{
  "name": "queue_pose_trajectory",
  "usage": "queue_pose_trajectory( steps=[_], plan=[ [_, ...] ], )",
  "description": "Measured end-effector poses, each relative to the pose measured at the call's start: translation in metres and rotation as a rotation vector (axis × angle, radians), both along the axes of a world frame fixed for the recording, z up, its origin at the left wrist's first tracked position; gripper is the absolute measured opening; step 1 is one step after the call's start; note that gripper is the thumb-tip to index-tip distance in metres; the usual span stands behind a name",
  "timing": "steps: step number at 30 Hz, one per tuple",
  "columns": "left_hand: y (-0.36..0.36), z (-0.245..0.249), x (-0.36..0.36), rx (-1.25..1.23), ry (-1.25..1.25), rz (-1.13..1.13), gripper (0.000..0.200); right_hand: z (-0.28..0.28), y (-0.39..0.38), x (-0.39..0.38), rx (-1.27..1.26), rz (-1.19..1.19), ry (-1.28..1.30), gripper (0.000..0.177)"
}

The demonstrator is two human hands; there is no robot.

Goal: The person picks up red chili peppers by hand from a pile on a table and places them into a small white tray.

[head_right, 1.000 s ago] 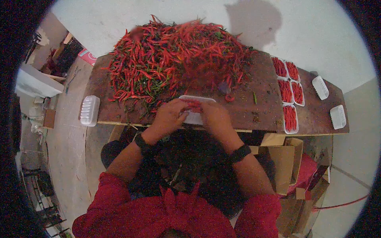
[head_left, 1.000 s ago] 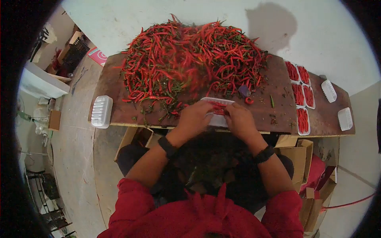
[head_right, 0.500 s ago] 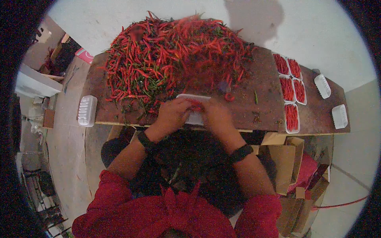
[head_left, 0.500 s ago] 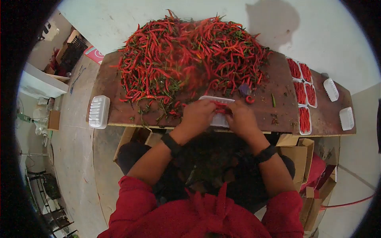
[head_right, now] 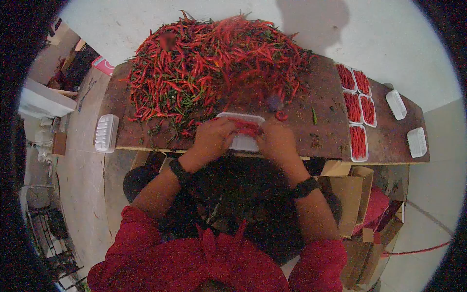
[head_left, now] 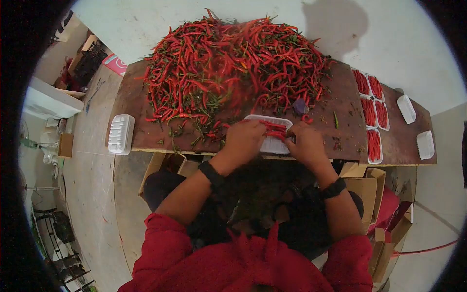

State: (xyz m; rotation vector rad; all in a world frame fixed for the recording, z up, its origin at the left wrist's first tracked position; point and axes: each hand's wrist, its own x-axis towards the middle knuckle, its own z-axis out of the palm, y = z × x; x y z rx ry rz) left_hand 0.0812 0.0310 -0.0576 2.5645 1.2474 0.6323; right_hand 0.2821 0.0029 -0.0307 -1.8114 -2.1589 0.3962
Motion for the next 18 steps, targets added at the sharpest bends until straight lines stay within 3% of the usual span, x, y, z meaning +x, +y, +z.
queue_pose_trajectory(
  steps=[2,5,9,15,17,18],
  plan=[
    [0.002,-0.006,0.0,0.161,-0.135,-0.015,0.012,-0.001,0.0,-0.002,0.062,0.018,0.004,0.016],
    [0.001,-0.007,0.004,0.167,-0.134,0.033,0.01,0.003,-0.001,-0.009,0.101,0.016,0.008,0.016],
    [-0.001,0.008,-0.003,0.107,-0.065,0.047,0.009,0.008,-0.001,-0.007,0.078,0.02,-0.015,0.015],
    [0.035,0.014,-0.043,0.313,0.031,0.097,0.01,0.001,-0.004,-0.006,0.134,0.029,-0.006,0.015],
    [0.042,0.017,-0.052,0.242,-0.073,0.346,0.015,0.001,-0.006,-0.008,0.129,0.028,-0.029,0.015],
    [0.043,0.018,-0.056,0.245,-0.076,0.347,0.015,0.002,-0.007,-0.009,0.122,0.027,-0.051,0.015]
  ],
)
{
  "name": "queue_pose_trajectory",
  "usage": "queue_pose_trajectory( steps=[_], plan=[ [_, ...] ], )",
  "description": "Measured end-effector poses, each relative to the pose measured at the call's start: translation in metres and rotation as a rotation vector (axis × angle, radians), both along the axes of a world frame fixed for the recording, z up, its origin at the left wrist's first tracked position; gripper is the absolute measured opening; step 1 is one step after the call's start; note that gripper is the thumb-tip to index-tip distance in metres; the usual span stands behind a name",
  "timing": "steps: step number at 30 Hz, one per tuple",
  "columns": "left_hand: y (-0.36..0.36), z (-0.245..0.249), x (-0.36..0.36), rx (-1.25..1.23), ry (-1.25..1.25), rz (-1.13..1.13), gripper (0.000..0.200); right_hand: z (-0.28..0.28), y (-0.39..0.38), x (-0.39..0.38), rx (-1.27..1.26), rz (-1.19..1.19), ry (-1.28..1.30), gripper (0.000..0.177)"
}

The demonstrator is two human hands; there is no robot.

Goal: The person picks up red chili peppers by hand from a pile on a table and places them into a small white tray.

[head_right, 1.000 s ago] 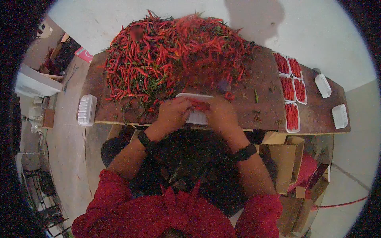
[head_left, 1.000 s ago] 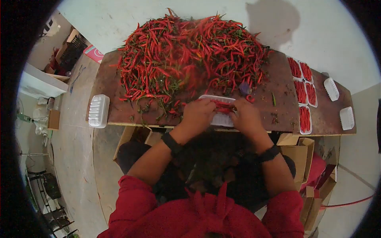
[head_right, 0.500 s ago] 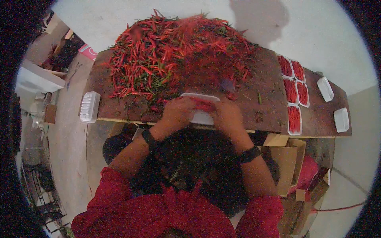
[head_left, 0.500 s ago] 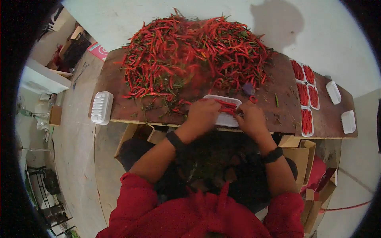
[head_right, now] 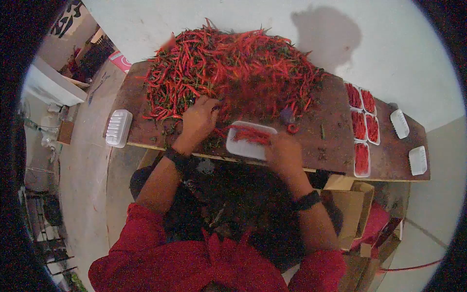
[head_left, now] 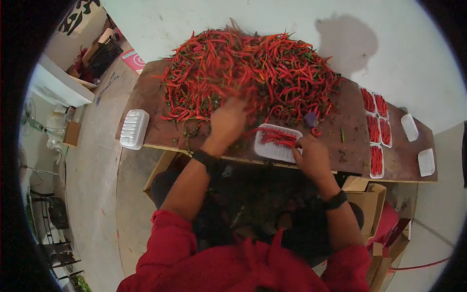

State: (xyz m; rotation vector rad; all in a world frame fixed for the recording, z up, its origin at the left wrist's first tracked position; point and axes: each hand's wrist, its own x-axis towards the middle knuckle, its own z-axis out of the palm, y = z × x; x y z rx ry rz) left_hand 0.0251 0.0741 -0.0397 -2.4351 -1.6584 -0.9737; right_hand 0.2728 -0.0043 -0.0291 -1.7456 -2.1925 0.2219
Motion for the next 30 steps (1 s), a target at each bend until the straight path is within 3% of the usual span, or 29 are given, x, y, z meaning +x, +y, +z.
queue_pose_trajectory(
  steps=[8,13,16,18,20,21,25,28,30],
  plan=[
    [0.01,-0.018,-0.003,-0.113,0.145,0.137,0.016,0.02,-0.009,-0.012,-0.038,0.022,0.004,0.016],
    [0.0,-0.02,-0.01,-0.086,0.068,0.102,0.015,0.016,-0.014,-0.014,-0.017,0.025,-0.014,0.015],
    [-0.009,-0.015,-0.016,-0.132,0.028,0.104,0.014,0.014,-0.016,-0.017,0.006,0.081,0.051,0.023],
    [-0.013,-0.014,-0.021,-0.172,-0.002,0.117,0.014,0.013,-0.017,-0.023,-0.046,0.033,0.121,0.015],
    [-0.014,-0.019,-0.028,-0.187,-0.235,0.037,0.015,0.012,-0.016,-0.028,-0.059,0.057,0.191,0.017],
    [-0.016,-0.016,-0.031,-0.183,-0.236,0.042,0.015,0.012,-0.014,-0.032,-0.074,0.078,0.263,0.018],
    [-0.028,0.0,-0.042,-0.509,-0.523,0.004,0.02,0.019,-0.01,-0.046,-0.185,0.092,0.268,0.025],
    [-0.05,0.037,-0.045,-0.721,-0.681,-0.046,0.019,0.024,-0.007,-0.059,-0.159,0.086,0.389,0.028],
    [-0.059,0.04,-0.047,-0.842,-0.738,-0.067,0.017,0.039,-0.006,-0.069,-0.134,0.082,0.615,0.031]
  ],
)
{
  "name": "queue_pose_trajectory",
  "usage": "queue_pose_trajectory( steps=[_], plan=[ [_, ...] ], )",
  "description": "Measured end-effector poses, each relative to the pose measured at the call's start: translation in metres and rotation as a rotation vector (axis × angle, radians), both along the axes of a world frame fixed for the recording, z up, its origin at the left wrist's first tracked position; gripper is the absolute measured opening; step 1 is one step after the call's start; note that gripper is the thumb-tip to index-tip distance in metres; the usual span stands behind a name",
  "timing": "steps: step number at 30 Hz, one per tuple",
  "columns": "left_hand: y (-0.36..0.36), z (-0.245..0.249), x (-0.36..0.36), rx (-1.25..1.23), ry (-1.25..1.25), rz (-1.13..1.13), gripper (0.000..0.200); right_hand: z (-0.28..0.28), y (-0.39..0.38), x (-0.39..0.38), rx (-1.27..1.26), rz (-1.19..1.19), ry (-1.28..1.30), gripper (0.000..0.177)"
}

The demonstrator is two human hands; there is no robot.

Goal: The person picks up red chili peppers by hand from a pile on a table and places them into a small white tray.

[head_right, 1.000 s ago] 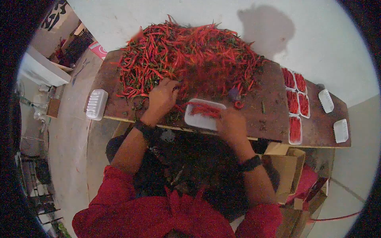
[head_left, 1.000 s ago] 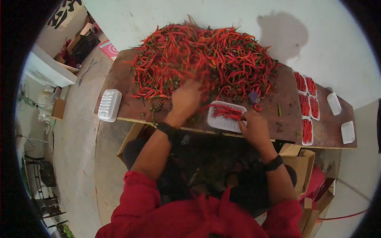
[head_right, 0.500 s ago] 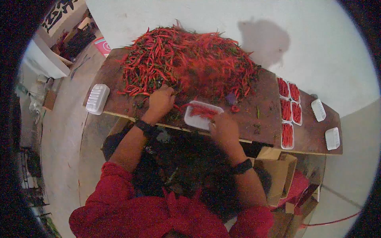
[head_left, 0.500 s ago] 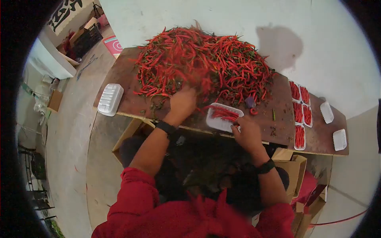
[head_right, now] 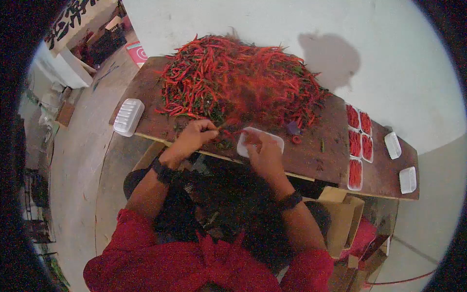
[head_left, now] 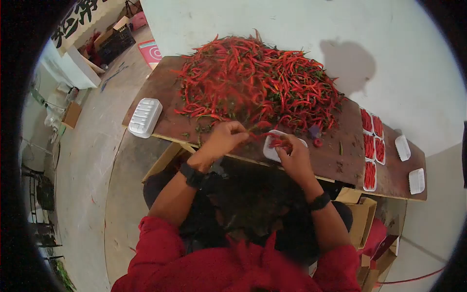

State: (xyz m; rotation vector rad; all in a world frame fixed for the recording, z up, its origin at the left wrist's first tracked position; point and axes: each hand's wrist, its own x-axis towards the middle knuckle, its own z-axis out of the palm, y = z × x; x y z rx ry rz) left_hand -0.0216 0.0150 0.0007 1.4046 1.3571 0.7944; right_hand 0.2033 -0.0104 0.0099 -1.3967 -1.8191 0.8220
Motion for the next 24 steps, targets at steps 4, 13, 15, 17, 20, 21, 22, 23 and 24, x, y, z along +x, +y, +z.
queue_pose_trajectory(
  steps=[4,13,15,17,20,21,22,23,24],
  plan=[
    [-0.011,-0.004,-0.001,0.014,-0.029,-0.229,0.018,-0.017,0.006,-0.007,0.217,-0.076,-0.054,0.031],
    [-0.023,-0.011,0.019,0.253,0.131,-0.239,0.02,-0.026,-0.003,-0.003,-0.225,0.057,0.246,0.016],
    [-0.027,-0.011,0.025,0.29,0.156,-0.212,0.02,-0.024,-0.003,0.001,-0.417,0.043,0.319,0.025],
    [-0.028,-0.011,0.029,0.429,0.15,-0.195,0.019,-0.029,-0.002,0.003,-0.392,0.08,0.26,0.024],
    [-0.03,-0.01,0.032,0.409,0.142,-0.215,0.018,-0.03,-0.005,0.003,-0.415,0.124,0.227,0.025],
    [-0.03,-0.013,0.032,0.403,0.142,-0.217,0.018,-0.029,-0.007,0.003,-0.461,0.133,0.252,0.025],
    [-0.029,-0.015,0.033,0.424,0.165,-0.229,0.018,-0.028,-0.008,0.003,-0.464,0.131,0.254,0.025],
    [-0.028,-0.017,0.033,0.446,0.188,-0.24,0.017,-0.027,-0.008,0.004,-0.488,0.131,0.266,0.026],
    [-0.028,-0.017,0.033,0.444,0.188,-0.242,0.017,-0.026,-0.008,0.005,-0.509,0.132,0.277,0.026]
  ],
)
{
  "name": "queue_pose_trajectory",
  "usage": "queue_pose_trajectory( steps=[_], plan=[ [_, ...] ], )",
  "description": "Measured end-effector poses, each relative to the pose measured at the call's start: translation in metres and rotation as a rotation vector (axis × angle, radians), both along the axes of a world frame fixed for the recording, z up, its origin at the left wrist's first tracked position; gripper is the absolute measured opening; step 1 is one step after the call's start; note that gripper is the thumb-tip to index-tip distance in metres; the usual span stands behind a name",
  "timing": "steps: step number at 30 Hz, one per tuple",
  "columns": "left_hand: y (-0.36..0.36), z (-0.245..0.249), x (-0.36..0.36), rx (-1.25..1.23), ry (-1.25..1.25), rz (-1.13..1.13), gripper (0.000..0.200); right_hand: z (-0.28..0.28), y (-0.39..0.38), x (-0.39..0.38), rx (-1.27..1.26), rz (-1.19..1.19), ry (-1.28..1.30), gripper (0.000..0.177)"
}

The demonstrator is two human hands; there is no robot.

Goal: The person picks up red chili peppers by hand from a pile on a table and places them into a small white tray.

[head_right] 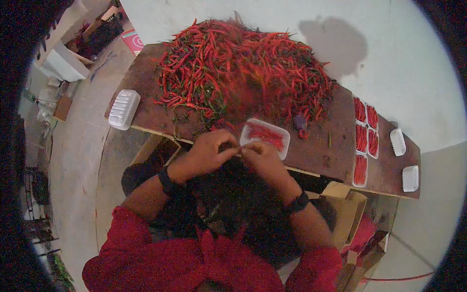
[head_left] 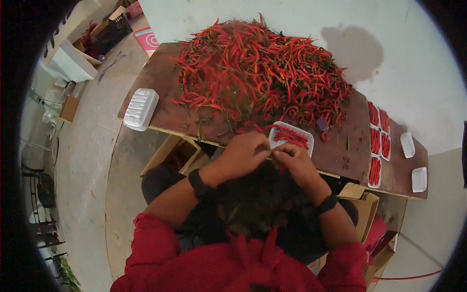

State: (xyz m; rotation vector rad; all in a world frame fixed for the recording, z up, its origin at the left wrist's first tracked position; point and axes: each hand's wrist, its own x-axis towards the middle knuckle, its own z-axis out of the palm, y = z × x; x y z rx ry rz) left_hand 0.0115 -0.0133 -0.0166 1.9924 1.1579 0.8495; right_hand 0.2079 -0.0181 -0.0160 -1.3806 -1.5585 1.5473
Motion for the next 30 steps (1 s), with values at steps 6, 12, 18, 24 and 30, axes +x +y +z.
queue_pose_trajectory(
  steps=[6,12,18,24,30],
  plan=[
    [-0.002,0.006,0.003,-0.009,0.004,0.017,0.015,0.004,-0.001,0.004,-0.078,0.026,0.068,0.026],
    [0.001,0.017,-0.004,-0.167,-0.031,-0.111,0.015,0.013,-0.004,0.011,-0.109,0.138,0.051,0.024],
    [0.001,0.028,-0.011,-0.394,-0.092,-0.418,0.016,0.031,-0.004,0.02,-0.143,0.476,0.103,0.021],
    [0.003,0.035,-0.016,-0.827,-0.048,-0.815,0.02,0.027,-0.002,0.018,-0.156,0.331,0.013,0.02],
    [-0.005,0.015,0.004,-0.47,-0.204,-0.249,0.024,0.011,0.002,0.021,0.116,0.221,0.005,0.033]
  ],
)
